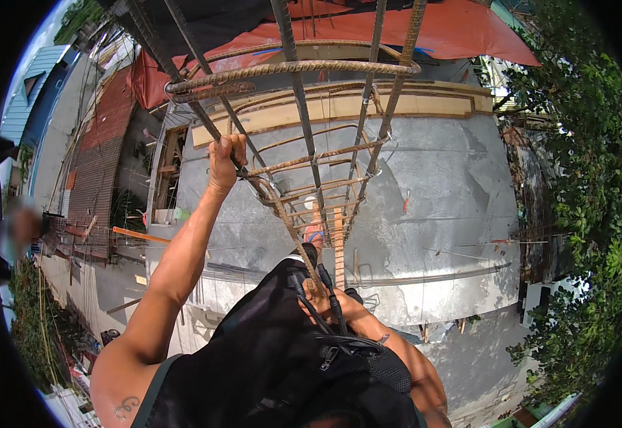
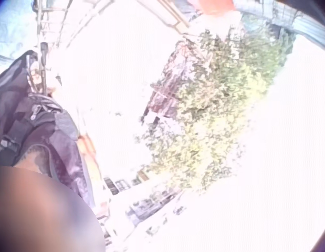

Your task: The person is assembling a cylindrical rebar cage by hand. They bend and twist individual rebar rods to form circular hoops and attach them to vertical rebar bars, working from a suspended position on the structure.

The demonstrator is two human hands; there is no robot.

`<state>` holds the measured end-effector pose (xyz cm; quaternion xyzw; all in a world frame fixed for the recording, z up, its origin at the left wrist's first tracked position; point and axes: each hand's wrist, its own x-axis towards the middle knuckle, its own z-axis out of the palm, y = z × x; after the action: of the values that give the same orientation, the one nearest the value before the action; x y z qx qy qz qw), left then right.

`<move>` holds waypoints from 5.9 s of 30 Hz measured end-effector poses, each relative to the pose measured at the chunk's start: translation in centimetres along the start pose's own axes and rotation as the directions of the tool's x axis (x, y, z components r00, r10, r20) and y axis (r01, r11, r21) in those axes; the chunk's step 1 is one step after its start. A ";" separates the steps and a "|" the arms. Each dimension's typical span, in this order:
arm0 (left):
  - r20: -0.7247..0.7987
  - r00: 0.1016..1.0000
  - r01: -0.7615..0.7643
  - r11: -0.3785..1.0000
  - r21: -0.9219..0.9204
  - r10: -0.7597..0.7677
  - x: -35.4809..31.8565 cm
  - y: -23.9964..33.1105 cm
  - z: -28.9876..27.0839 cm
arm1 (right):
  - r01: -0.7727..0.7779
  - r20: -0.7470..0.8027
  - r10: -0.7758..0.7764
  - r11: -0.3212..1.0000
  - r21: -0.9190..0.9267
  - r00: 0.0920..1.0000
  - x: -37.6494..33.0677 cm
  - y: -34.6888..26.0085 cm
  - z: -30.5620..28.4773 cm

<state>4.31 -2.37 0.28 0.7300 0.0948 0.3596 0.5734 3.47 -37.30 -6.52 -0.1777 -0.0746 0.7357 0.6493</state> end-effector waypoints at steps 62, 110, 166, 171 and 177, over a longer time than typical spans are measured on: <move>-0.078 0.994 0.075 0.997 0.025 -0.073 -0.3 0.5 0.4 | -0.179 -0.121 0.137 0.580 -0.794 0.983 6.9 3.8 -3.4; -0.203 0.978 0.040 0.998 -0.043 -0.048 -1.1 0.6 1.1 | -0.682 -0.597 -0.417 -0.078 -0.727 0.685 5.0 -7.5 -7.1; 0.429 0.479 0.386 0.622 0.681 -0.766 -13.7 -27.5 14.5 | 0.028 0.226 -0.552 -0.344 -0.938 0.802 10.3 -21.9 -4.2; 0.413 0.473 0.416 0.610 0.674 -0.778 -14.2 -27.3 13.6 | -0.013 0.182 -0.551 -0.332 -0.943 0.815 10.5 -21.8 -4.3; 0.397 0.472 0.450 0.602 0.659 -0.787 -14.8 -27.4 12.5 | -0.053 0.138 -0.538 -0.324 -0.944 0.832 11.0 -21.9 -4.4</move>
<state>9.01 -11.20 -31.73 0.8295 0.2375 -0.1981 0.4650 24.34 -23.80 -4.92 -0.7287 -0.5340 0.1694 0.3939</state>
